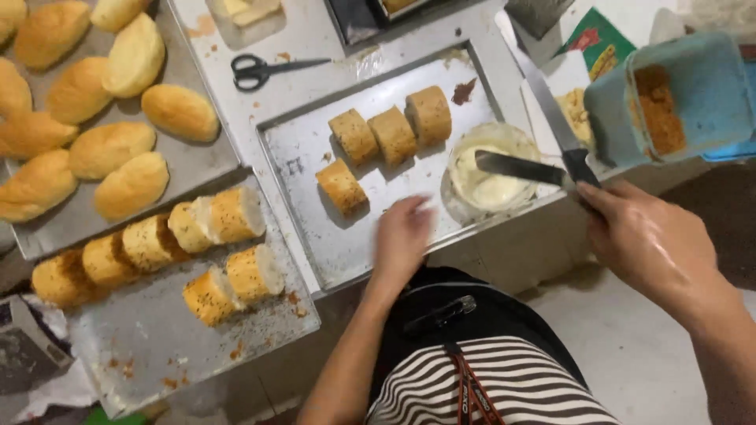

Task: Spreading cream on bread slices and coating them with a crumbly topping in a bakery.

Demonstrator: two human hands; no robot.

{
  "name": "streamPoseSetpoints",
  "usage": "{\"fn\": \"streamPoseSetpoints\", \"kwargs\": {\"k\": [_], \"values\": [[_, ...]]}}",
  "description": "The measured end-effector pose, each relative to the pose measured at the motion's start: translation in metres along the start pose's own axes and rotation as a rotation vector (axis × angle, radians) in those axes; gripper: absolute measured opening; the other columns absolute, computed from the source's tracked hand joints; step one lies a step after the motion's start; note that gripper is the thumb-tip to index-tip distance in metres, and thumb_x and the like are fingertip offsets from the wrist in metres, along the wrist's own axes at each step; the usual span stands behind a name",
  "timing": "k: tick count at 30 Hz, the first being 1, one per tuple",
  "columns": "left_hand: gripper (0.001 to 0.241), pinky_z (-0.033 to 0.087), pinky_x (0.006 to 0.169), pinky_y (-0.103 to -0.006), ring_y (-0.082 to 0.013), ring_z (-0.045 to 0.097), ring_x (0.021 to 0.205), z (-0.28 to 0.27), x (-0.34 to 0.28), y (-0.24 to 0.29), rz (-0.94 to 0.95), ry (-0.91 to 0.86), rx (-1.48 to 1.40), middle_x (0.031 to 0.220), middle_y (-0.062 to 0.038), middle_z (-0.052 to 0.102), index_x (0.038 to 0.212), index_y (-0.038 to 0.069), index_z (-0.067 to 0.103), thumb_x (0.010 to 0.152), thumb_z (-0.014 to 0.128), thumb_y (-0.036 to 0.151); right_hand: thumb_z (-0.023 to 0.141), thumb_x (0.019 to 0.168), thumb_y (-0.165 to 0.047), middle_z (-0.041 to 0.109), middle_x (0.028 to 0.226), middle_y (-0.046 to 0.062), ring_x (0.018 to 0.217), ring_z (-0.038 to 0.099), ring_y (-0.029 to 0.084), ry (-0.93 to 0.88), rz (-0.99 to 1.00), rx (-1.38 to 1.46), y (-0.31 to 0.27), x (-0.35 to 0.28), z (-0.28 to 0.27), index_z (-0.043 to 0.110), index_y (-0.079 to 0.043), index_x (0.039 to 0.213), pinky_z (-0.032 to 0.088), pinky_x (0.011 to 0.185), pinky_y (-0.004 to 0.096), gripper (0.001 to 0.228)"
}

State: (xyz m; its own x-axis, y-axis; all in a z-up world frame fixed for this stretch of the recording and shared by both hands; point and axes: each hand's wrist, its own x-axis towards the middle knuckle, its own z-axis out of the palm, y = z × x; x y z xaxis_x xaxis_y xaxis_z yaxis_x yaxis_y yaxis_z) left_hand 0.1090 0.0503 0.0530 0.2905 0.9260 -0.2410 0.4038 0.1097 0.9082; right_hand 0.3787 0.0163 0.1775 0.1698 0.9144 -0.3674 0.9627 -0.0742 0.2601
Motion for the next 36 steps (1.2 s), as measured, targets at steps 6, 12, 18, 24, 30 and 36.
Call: {"fn": "streamPoseSetpoints", "kwargs": {"k": [6, 12, 18, 24, 30, 36], "values": [[0.079, 0.053, 0.081, -0.0395, -0.0219, 0.056, 0.085, -0.081, 0.002, -0.107, -0.062, 0.568, 0.161, 0.125, -0.013, 0.056, 0.150, 0.002, 0.043, 0.088, 0.078, 0.037, 0.058, 0.089, -0.045, 0.072, 0.131, 0.002, 0.117, 0.069, 0.035, -0.168, 0.224, 0.191, 0.024, 0.011, 0.019, 0.067, -0.036, 0.130, 0.059, 0.085, 0.051, 0.043], [0.101, 0.029, 0.121, -0.0495, -0.0309, 0.032, 0.142, -0.076, 0.001, -0.068, -0.299, 0.227, 0.170, 0.151, -0.016, 0.030, 0.149, 0.010, 0.033, 0.073, 0.074, 0.062, 0.054, 0.098, -0.039, 0.076, 0.108, 0.000, 0.098, 0.073, 0.029, -0.043, -0.013, 0.172, 0.003, 0.030, 0.033, 0.072, -0.027, 0.114, 0.062, 0.064, 0.050, 0.027], [0.094, 0.043, 0.109, -0.0648, -0.0511, 0.050, 0.132, -0.050, -0.020, -0.079, -0.130, 0.312, -0.108, 0.137, -0.031, 0.048, 0.137, 0.011, 0.024, 0.073, 0.092, 0.015, 0.064, 0.092, -0.027, 0.081, 0.101, 0.003, 0.095, 0.077, 0.028, -0.158, -0.051, 0.294, -0.008, 0.026, 0.015, 0.078, -0.025, 0.115, 0.063, 0.081, 0.042, 0.027], [0.099, 0.055, 0.102, -0.0521, -0.0446, 0.049, 0.132, -0.032, -0.019, -0.032, -0.080, 0.265, -0.812, 0.151, -0.030, 0.034, 0.151, 0.022, 0.016, 0.074, 0.079, 0.030, 0.071, 0.092, -0.029, 0.080, 0.112, 0.012, 0.101, 0.076, 0.036, -0.203, 0.036, 0.636, 0.014, 0.022, 0.040, 0.075, -0.016, 0.128, 0.061, 0.084, 0.048, 0.038], [0.083, 0.049, 0.105, -0.0582, -0.0391, 0.046, 0.137, 0.011, 0.032, -0.021, -0.130, 0.103, -1.301, 0.150, -0.021, 0.039, 0.153, 0.025, 0.031, 0.088, 0.049, 0.073, 0.079, 0.082, -0.006, 0.077, 0.070, 0.027, 0.047, 0.062, 0.025, -0.206, 0.110, 1.372, 0.017, -0.024, 0.066, 0.076, 0.003, 0.123, 0.053, 0.048, 0.040, 0.042], [0.069, 0.053, 0.074, -0.0402, -0.0273, 0.060, 0.109, 0.028, 0.066, 0.061, -0.262, -0.107, -1.423, 0.120, -0.010, 0.064, 0.134, 0.014, 0.060, 0.090, 0.049, 0.066, 0.063, 0.093, 0.004, 0.060, 0.128, 0.006, 0.103, 0.062, 0.017, 0.718, -0.263, 0.878, -0.014, -0.038, 0.133, 0.064, -0.028, 0.141, 0.051, 0.092, 0.029, 0.058]]}}
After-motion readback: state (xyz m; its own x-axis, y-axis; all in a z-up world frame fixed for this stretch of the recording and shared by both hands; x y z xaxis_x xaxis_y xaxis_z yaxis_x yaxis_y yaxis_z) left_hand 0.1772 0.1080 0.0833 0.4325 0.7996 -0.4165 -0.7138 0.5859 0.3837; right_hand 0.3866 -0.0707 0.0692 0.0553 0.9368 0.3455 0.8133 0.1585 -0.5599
